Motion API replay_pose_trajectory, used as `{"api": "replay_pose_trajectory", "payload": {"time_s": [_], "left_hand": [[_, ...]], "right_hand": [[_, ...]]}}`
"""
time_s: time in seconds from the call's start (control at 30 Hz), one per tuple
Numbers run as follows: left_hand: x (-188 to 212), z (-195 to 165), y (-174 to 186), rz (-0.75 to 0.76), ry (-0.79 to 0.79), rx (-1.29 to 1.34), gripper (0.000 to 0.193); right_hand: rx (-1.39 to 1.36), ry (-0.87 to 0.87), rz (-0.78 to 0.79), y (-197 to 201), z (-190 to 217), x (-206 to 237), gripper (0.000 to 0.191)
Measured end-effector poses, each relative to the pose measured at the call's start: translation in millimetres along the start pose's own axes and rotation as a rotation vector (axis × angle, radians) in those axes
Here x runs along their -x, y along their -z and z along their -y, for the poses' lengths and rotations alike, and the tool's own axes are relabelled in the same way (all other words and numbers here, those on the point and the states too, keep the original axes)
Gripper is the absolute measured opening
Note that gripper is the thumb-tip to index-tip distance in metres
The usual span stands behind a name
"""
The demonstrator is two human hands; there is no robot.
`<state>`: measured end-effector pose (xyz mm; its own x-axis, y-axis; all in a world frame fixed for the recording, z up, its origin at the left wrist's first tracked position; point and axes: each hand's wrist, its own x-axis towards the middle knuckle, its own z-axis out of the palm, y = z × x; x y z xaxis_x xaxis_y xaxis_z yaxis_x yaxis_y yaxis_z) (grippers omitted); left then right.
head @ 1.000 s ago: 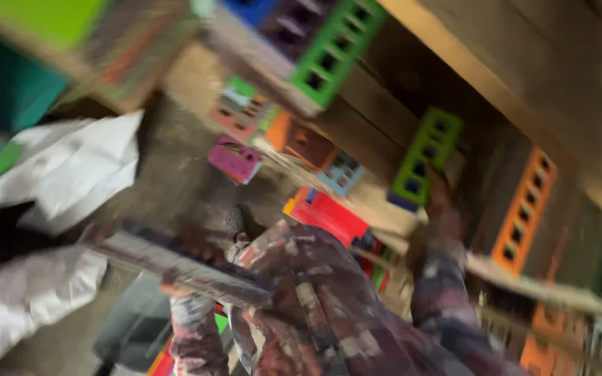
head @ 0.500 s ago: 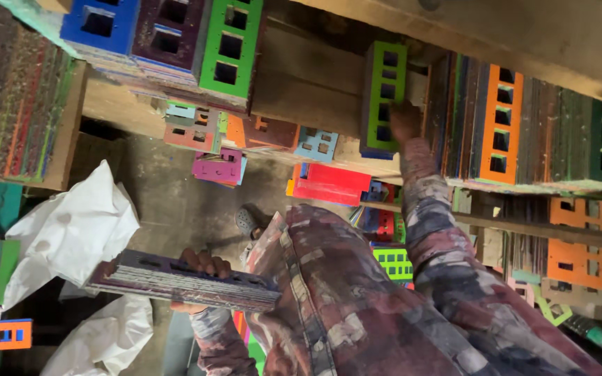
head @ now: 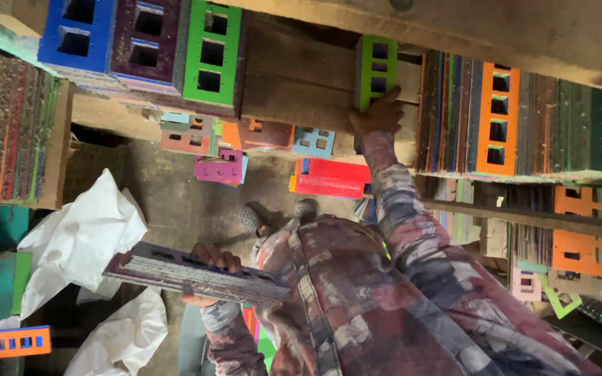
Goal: The person gathers colorful cut letter pieces from shelves and piles around the workshop, holding them against their chest to build a stack. They pick up individual letters one at a time, align them into the stack, and reach to other shelves to collect more pieces.
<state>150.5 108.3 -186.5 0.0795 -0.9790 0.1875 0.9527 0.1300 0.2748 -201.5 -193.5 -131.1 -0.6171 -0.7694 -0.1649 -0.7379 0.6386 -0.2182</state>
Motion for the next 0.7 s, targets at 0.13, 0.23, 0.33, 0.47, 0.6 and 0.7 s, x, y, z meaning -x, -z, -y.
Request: {"api": "replay_pose_trajectory", "payload": {"time_s": [0.13, 0.23, 0.33, 0.47, 0.6, 0.7], "left_hand": [[3.6, 0.2, 3.6, -0.002, 0.014, 0.001, 0.077], [0.7, -4.0, 0.2, -0.008, 0.014, -0.002, 0.076], [-4.6, -4.3, -4.0, 0.002, -0.003, -0.013, 0.076], [2.5, 10.2, 4.4, -0.076, 0.062, 0.111, 0.065], [20.0, 15.9, 28.9, -0.444, 0.082, 0.134, 0.054], [20.1, 27.5, 41.2, -0.530, -0.043, 0.013, 0.059]], "right_hand": [[0.010, -0.005, 0.020, 5.3, -3.8, -4.3, 0.131], [-0.001, -0.017, 0.050, 4.8, -7.0, -9.9, 0.124], [-0.002, -0.006, 0.052, -3.0, -9.5, -18.1, 0.127], [0.041, 0.104, -0.039, -4.9, -10.5, -22.6, 0.148], [-0.171, 0.789, -0.291, 9.8, -17.3, 14.7, 0.116], [-0.509, 0.856, 0.514, 25.7, -14.3, 94.6, 0.078]]}}
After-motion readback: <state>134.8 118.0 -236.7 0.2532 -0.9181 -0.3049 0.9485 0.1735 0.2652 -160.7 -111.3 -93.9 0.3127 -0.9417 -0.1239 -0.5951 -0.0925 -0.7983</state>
